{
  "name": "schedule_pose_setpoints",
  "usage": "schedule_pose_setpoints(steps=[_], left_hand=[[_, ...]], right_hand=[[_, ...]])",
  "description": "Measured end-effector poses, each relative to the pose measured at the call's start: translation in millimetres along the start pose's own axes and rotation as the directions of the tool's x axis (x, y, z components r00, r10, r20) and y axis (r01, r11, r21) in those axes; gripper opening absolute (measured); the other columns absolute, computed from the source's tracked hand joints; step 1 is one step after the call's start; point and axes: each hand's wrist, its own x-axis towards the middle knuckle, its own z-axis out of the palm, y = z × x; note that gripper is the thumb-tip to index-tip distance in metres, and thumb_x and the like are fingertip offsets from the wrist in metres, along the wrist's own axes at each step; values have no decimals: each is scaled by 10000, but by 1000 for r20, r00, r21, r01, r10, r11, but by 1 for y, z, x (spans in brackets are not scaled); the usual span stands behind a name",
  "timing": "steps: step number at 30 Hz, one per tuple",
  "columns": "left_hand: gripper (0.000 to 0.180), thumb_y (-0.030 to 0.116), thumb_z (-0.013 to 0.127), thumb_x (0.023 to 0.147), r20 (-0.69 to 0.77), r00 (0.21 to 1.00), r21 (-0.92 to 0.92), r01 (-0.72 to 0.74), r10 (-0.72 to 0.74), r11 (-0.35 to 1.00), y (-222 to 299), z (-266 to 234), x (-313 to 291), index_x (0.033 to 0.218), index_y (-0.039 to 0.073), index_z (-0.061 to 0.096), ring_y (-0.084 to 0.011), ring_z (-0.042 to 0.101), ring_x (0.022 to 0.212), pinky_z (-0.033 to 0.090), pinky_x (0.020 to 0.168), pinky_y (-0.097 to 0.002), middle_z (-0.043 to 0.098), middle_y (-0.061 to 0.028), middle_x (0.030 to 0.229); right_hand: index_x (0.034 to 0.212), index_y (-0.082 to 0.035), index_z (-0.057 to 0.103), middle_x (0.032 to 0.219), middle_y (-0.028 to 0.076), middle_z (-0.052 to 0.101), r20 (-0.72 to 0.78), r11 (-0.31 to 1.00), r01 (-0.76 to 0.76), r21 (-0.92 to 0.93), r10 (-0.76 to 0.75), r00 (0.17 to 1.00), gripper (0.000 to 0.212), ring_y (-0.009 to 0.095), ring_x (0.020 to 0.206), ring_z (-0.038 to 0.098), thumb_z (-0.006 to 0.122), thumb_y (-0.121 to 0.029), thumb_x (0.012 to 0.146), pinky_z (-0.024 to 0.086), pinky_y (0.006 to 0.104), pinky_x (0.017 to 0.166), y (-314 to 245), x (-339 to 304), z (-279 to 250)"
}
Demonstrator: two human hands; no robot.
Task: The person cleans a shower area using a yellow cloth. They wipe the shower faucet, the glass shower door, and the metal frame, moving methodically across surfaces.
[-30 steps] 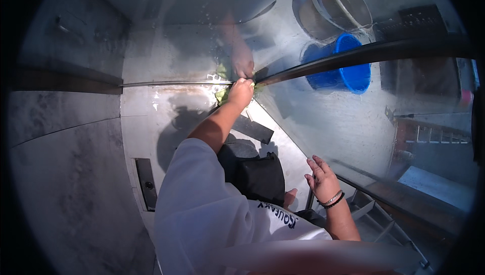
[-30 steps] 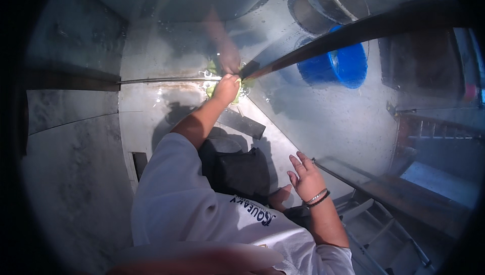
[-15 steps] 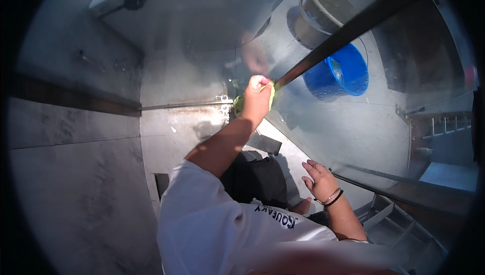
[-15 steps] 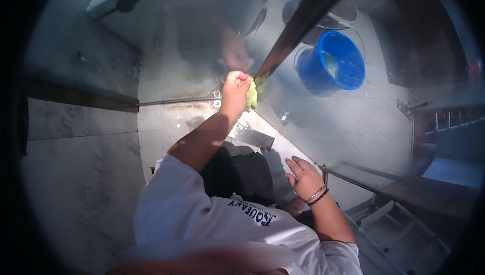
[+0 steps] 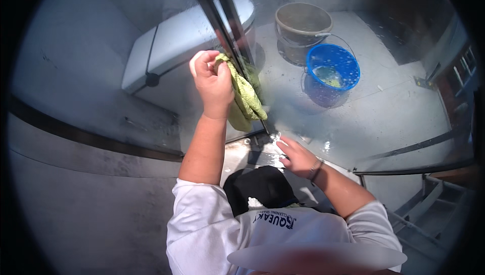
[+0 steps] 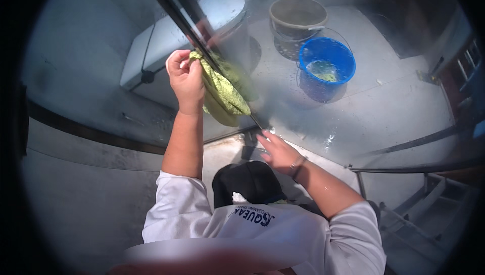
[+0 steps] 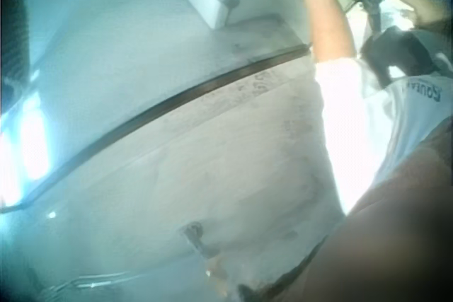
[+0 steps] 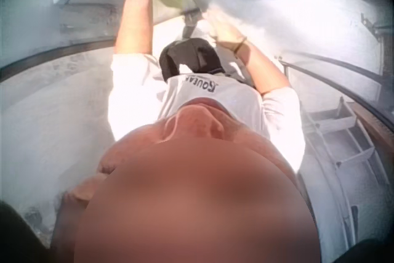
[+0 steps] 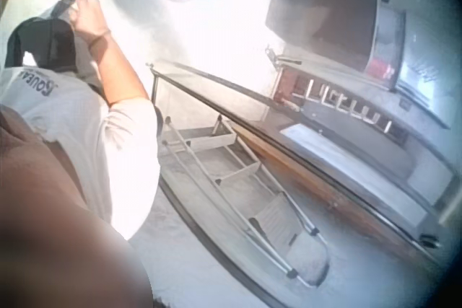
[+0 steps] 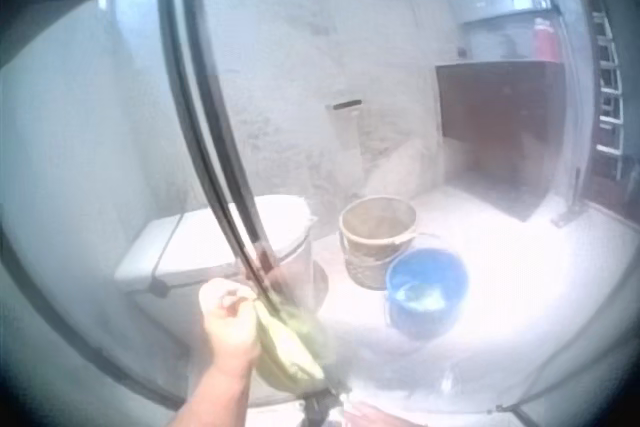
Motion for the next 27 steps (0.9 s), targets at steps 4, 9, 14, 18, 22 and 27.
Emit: schedule_pose_setpoints(steps=[4, 9, 14, 18, 22, 27], left_hand=[[313, -70, 553, 699, 227, 956, 478, -277, 188, 834, 20, -11, 22, 978, 65, 512, -231, 561, 771, 489, 677, -326, 481, -111, 1004], [251, -4, 597, 693, 558, 813, 669, -560, 167, 489, 37, -40, 35, 928, 60, 537, -301, 566, 809, 495, 657, -378, 518, -123, 954], [222, 46, 595, 660, 731, 644, 589, -763, 227, 268, 35, -53, 48, 867, 103, 539, -235, 569, 771, 497, 591, -341, 505, -63, 936], [217, 68, 601, 622, 820, 512, 466, -857, 257, 220, 28, -55, 54, 824, 123, 543, -198, 539, 698, 479, 538, -318, 491, -40, 920], [248, 98, 611, 635, 846, 434, 369, -896, 309, 248, 20, -58, 53, 876, 153, 587, -180, 500, 648, 452, 507, -293, 478, -22, 912], [314, 154, 618, 702, 919, 333, 298, -936, 208, 186, 13, -59, 50, 1014, 186, 622, -152, 453, 622, 419, 489, -279, 454, -5, 871]], right_hand=[[1298, -3, 350, 1332, 225, 333, -517, 919, 385, -89, -373, 770, 612, 375, 1191, 390, 607, -86, 749, 362, 398, 976, -46, 88, -2], [1317, 8, 310, 1176, 239, 449, -441, 898, 302, 320, -141, 886, 631, 341, 1027, 502, 586, -105, 761, 420, 390, 881, -86, 136, -13], [1316, 8, 300, 1164, 226, 436, -520, 926, 228, 300, -41, 853, 636, 341, 968, 501, 576, -94, 752, 420, 386, 840, -91, 144, -5], [1307, 44, 280, 1299, 258, 304, -672, 946, 321, 53, -204, 712, 636, 400, 1142, 394, 560, -81, 749, 356, 403, 951, -91, 147, 7], [1346, 51, 185, 1395, 300, 137, -588, 936, 273, 220, -96, 803, 720, 446, 1263, 247, 551, -120, 750, 276, 421, 1030, -91, 153, 15], [1364, 62, 112, 1387, 348, 87, -690, 939, 335, 82, -189, 699, 814, 464, 1282, 193, 570, -175, 735, 236, 428, 1055, -91, 167, 23]])
